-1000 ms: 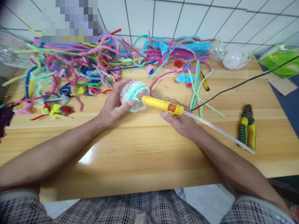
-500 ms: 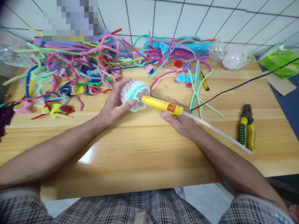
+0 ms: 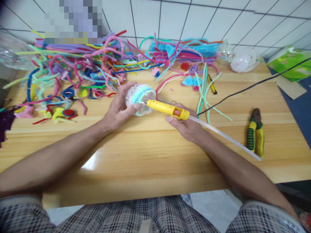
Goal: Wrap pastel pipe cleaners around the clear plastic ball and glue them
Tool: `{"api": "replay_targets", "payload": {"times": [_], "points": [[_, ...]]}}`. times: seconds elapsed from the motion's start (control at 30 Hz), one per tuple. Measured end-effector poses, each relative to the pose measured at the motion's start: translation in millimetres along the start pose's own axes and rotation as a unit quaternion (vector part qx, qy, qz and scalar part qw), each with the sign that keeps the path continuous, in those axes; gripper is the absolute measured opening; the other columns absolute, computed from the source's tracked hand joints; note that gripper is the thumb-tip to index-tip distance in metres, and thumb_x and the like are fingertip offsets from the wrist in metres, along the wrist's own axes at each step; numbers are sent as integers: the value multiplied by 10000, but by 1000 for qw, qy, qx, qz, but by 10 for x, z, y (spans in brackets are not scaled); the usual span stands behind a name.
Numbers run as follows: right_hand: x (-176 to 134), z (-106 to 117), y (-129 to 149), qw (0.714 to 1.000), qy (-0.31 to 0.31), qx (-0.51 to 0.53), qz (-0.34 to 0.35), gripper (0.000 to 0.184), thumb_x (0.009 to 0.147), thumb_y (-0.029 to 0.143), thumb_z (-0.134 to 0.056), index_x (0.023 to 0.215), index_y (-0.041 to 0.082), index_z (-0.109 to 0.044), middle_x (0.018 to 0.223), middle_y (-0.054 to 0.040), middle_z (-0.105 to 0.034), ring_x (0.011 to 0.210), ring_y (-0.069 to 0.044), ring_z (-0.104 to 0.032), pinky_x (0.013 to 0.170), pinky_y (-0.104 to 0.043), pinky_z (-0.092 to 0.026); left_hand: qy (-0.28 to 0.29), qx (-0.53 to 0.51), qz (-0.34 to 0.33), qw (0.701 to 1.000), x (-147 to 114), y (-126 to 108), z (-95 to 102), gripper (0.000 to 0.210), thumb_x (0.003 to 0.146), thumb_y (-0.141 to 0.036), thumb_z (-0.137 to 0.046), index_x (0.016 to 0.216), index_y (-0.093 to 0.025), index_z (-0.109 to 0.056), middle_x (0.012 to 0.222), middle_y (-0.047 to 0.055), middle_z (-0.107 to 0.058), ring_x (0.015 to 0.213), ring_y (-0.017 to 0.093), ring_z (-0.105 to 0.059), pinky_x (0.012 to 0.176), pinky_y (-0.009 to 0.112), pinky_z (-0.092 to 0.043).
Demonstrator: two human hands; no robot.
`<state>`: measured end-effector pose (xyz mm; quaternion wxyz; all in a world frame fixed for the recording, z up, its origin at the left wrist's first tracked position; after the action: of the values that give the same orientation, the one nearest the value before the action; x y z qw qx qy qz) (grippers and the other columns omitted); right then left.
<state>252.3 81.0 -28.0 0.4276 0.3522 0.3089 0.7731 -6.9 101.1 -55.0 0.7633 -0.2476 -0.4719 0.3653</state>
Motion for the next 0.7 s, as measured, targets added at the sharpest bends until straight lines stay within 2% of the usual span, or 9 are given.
{"api": "replay_targets", "payload": {"times": [0.3, 0.5, 0.7], "points": [[-21, 8, -1, 1000, -5, -1, 23, 241, 1038, 565, -733, 981, 331, -717, 915, -28, -708, 881, -268, -724, 825, -447, -617, 6, 0, -2, 1000, -1, 4, -4, 752, 1071, -718, -683, 1678, -350, -437, 1666, 129, -569, 1551, 376, -578, 1338, 598, -476], [-44, 8, -59, 1000, -9, 4, -1, 263, 1016, 617, -751, 1005, 354, -734, 918, -44, -738, 926, -302, -740, 844, -485, -635, -1, -8, 2, 1000, -11, 24, -12, 748, 1067, -714, -694, 1673, -354, -443, 1652, 128, -574, 1546, 373, -579, 1343, 612, -467], [-71, 17, -68, 1000, -22, 5, 11, 281, 1028, 608, -731, 1042, 327, -725, 931, -25, -738, 897, -270, -735, 865, -463, -647, -3, -16, 6, 1000, 1, 22, -12, 746, 1058, -735, -694, 1654, -351, -462, 1636, 125, -589, 1538, 375, -589, 1340, 619, -472]]}}
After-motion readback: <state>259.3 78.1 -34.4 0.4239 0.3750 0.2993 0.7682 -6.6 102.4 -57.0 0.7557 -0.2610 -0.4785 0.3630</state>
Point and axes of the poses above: each hand's wrist, its own x-axis towards the middle knuckle, its own z-axis out of the back of the hand, y = z × x, the point moved 8 cm from there along x, towards the middle knuckle
